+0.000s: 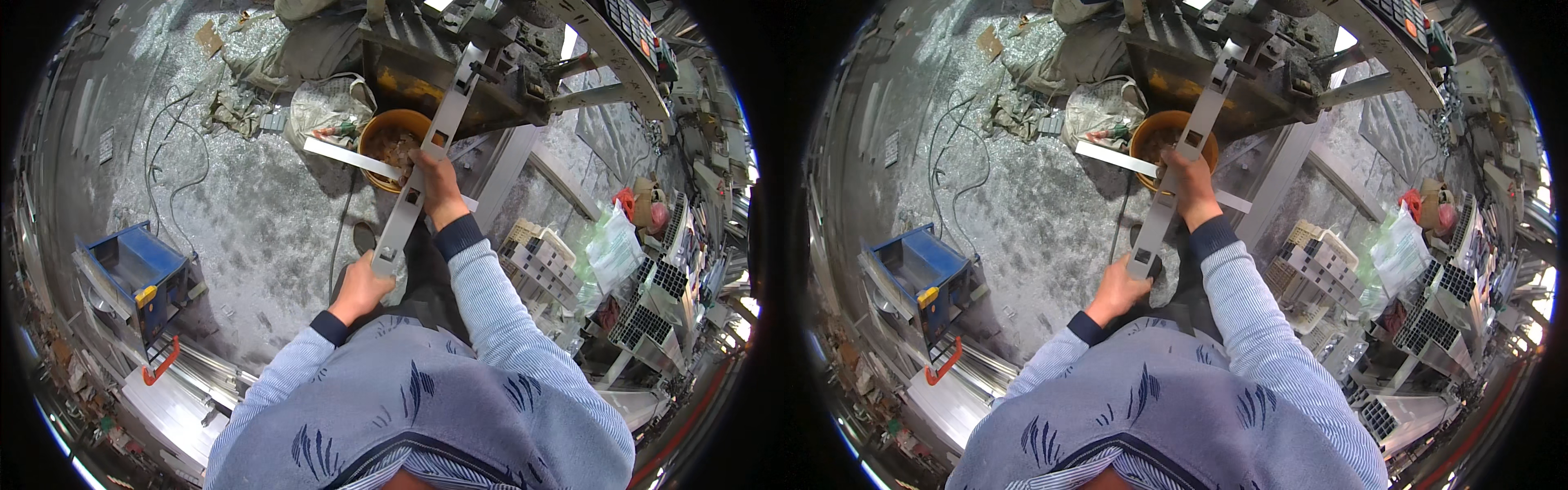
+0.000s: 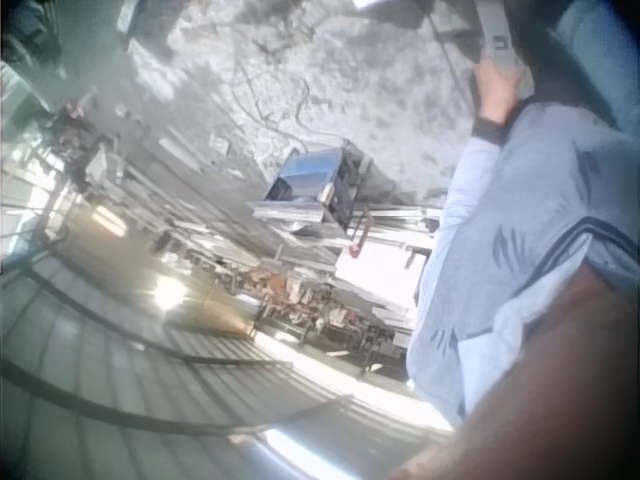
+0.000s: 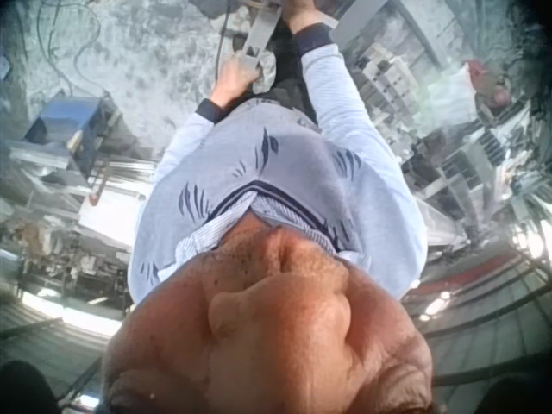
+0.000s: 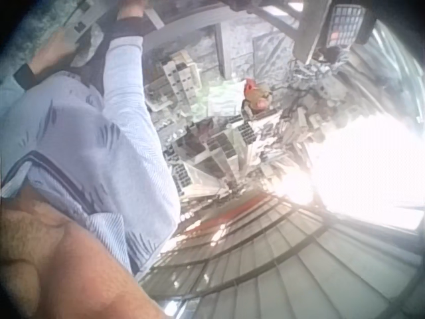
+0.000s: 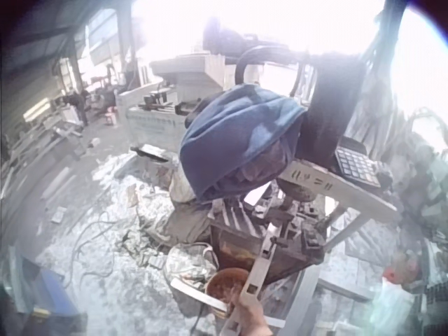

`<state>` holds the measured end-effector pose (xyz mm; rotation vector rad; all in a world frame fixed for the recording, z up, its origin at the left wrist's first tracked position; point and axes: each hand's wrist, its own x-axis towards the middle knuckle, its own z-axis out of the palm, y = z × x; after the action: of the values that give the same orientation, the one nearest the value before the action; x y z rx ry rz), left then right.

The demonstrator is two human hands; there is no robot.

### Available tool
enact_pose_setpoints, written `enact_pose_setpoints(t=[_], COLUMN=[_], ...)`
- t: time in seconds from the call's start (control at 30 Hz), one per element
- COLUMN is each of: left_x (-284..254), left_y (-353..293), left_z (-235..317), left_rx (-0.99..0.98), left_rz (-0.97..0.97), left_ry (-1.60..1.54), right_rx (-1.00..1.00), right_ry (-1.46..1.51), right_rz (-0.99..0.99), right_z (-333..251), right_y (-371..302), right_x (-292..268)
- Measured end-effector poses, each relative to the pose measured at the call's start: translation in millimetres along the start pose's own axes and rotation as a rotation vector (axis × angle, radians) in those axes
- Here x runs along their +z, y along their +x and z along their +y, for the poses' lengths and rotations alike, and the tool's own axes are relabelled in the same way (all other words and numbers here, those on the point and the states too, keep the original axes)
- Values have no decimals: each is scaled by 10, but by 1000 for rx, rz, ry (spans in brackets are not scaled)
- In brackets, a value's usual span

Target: The person repeatedly places long aluminum profiles into a miter saw, aligns them, and cuts them into shorter pieces. After each cut, the person collects the cut pieces and places them into a nearby white basket. The process is repeated multiple times with different profile lengths.

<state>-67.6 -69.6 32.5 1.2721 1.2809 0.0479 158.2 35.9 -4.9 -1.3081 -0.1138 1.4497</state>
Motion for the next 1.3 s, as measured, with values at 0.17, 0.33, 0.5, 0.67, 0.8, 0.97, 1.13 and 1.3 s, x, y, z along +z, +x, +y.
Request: enact_pose_setpoints(t=[0.17,0.33,0.5,0.67,0.8,0.97,1.13,1.3], left_x=[-37,-48,15,13,54,82,50,-1], left_y=[-169,-7,285,307,322,356,321,295], left_z=[103,211,308,288,205,137,199,334], left_rx=[51,71,127,27,13,29,-42,-24], left_rz=[37,23,64,-1,-11,-2,-15,-7], left_ry=[46,8,28,4,-66,0,-41,26], right_rx=[-36,15,74,-58,-364,-764,-596,-540], right_ry=[50,10,19,21,-338,-1323,-1536,-1681], right_rz=[-22,-31,-37,-56,146,613,665,643], right_z=[28,-258,-555,-558,-930,-1584,-1836,-1835], right_y=[-181,-47,103,148,454,700,688,704], right_x=[58,86,70,-180,-874,-1482,-1450,-1427])
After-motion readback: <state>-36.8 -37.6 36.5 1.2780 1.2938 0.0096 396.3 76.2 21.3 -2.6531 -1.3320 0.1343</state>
